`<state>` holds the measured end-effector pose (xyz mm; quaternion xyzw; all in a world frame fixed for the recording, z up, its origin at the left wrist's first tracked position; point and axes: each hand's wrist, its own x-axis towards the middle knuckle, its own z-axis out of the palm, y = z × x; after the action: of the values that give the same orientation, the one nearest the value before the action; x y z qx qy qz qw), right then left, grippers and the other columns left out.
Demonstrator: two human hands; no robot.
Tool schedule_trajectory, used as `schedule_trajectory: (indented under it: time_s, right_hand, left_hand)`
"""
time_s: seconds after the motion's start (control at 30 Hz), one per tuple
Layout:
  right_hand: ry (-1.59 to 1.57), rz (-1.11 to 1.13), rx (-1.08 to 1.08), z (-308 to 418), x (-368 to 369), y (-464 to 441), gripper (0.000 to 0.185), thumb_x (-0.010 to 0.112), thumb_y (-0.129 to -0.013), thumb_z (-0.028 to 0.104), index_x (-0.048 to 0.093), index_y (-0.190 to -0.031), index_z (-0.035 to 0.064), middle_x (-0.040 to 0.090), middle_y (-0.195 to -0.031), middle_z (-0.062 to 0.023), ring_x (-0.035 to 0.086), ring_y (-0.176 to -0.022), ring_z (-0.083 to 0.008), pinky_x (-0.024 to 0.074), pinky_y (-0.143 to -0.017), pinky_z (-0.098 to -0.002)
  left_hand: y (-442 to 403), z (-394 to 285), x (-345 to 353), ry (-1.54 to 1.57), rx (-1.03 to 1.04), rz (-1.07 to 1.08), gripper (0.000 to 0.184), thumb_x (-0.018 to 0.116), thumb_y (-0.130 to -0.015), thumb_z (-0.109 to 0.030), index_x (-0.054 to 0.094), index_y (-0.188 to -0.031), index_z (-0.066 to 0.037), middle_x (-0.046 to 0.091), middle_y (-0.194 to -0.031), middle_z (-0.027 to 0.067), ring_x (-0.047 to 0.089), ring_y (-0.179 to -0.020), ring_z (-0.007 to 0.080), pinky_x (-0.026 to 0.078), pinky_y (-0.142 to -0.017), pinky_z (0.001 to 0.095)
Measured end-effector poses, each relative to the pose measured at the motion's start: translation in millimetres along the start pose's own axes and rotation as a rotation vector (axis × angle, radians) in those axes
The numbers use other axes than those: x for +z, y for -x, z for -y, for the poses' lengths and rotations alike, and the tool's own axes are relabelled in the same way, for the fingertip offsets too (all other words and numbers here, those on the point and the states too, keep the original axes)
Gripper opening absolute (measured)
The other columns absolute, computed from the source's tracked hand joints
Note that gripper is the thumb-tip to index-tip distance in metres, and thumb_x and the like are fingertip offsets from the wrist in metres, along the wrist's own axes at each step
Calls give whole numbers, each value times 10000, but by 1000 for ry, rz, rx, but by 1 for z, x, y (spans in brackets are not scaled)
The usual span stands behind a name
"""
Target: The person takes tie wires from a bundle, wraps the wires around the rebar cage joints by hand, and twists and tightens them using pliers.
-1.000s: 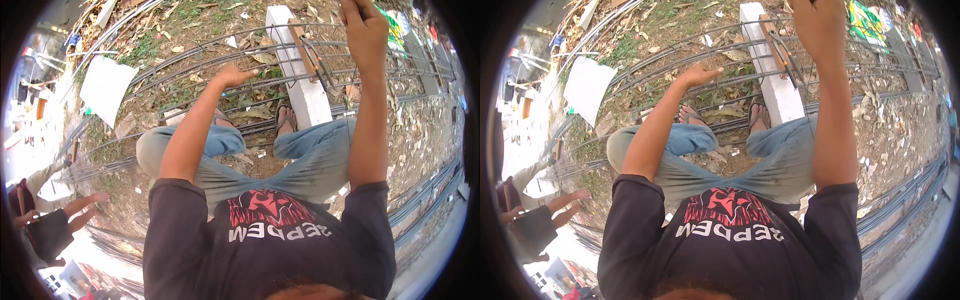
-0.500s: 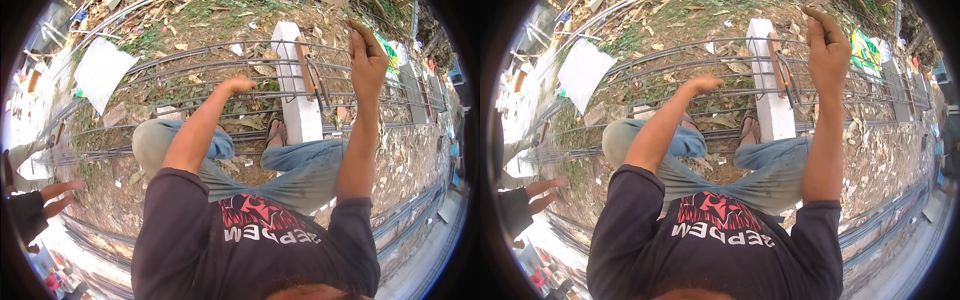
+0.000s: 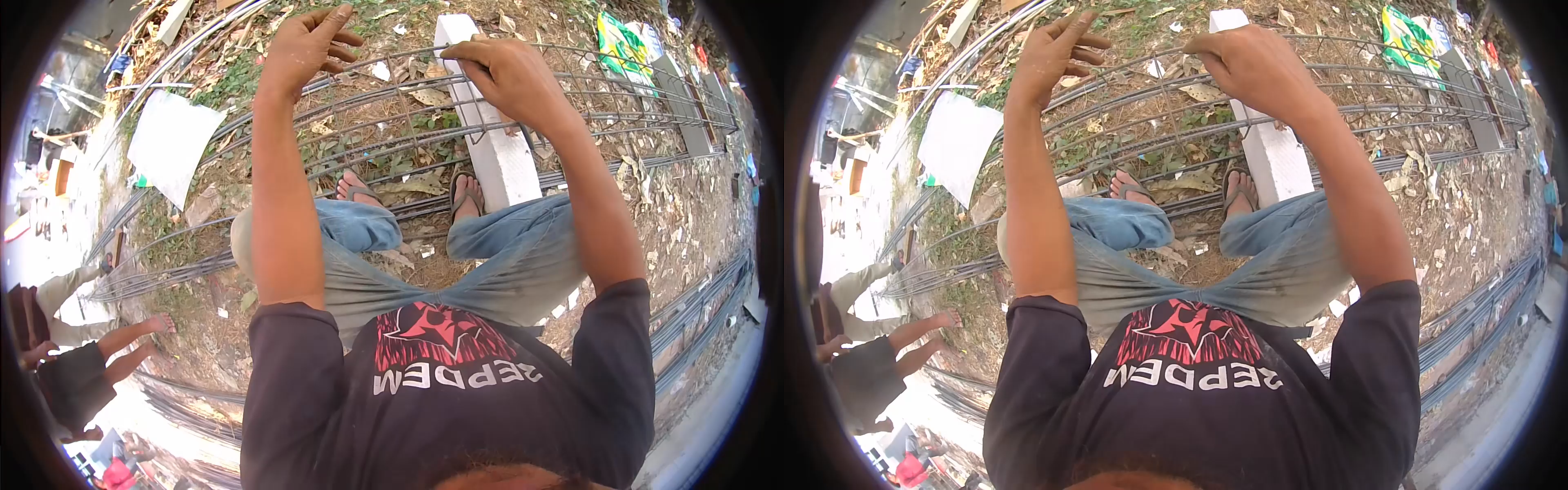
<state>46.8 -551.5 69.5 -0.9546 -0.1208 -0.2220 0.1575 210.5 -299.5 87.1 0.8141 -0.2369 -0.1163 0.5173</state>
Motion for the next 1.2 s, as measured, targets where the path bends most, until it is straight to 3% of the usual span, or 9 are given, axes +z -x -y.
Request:
schedule_trajectory:
  time_s: [0.2,0.33,0.43,0.57,0.73,0.87,1.0,1.1,1.2]
  right_hand:
    - [-9,43,-24,8,-23,5,216,629,-975,124,766,-1141,121,735,-915,-141,678,-776,-336,526,-699,-436]
    - [104,24,-55,-2,-28,11,188,625,-968,203,780,-1073,176,720,-849,-108,686,-789,-335,536,-702,-457]
    - [109,63,27,3,-37,9,177,634,-957,191,778,-1059,171,727,-869,-91,694,-803,-324,538,-718,-444]
    - [56,52,48,-3,-32,2,167,642,-951,185,778,-1043,157,745,-903,-103,698,-840,-326,541,-741,-445]
    - [82,78,144,17,-13,-9,171,640,-963,199,757,-1075,145,739,-934,-81,697,-859,-324,544,-766,-457]
    - [171,122,16,29,21,-18,167,628,-969,235,750,-1047,150,732,-941,-74,706,-847,-319,558,-765,-436]
    - [224,460,348,29,76,-22,199,639,-918,192,801,-979,92,746,-937,-191,726,-866,-380,583,-787,-477]
    - [121,451,431,24,125,-14,179,594,-842,59,754,-890,-9,736,-972,-272,738,-925,-424,591,-811,-522]
    - [41,402,550,15,162,-12,163,614,-836,68,748,-868,-19,730,-963,-288,732,-930,-441,586,-816,-528]
  left_hand:
    - [-7,25,4,283,49,118,397,666,-1014,-429,761,-1190,-86,760,-893,51,687,-762,87,543,-624,245]
    - [2,11,26,-19,167,248,514,761,-900,-530,810,-1054,-43,771,-935,179,738,-850,235,581,-742,370]
    - [5,11,39,-413,285,208,434,802,-879,-479,826,-1014,-68,751,-855,69,669,-748,142,511,-653,333]
    - [7,5,31,-89,258,335,381,800,-896,-410,808,-1011,-47,708,-753,43,616,-681,122,495,-620,310]
    - [7,11,29,-157,213,388,344,795,-904,-370,801,-1006,-42,706,-761,36,617,-675,118,501,-609,291]
    - [-14,35,28,-128,123,484,362,801,-894,-390,807,-1014,-49,732,-814,49,656,-720,136,534,-660,299]
    - [-54,105,49,-229,-7,404,456,782,-895,-471,794,-1118,-74,775,-907,60,702,-793,175,565,-761,346]
    - [-88,169,76,-506,-106,442,477,745,-919,-488,776,-1181,-91,795,-977,65,733,-853,194,575,-822,396]
    - [-99,190,90,-525,-311,585,409,694,-962,-442,777,-1154,-90,800,-1000,65,748,-880,201,579,-830,436]
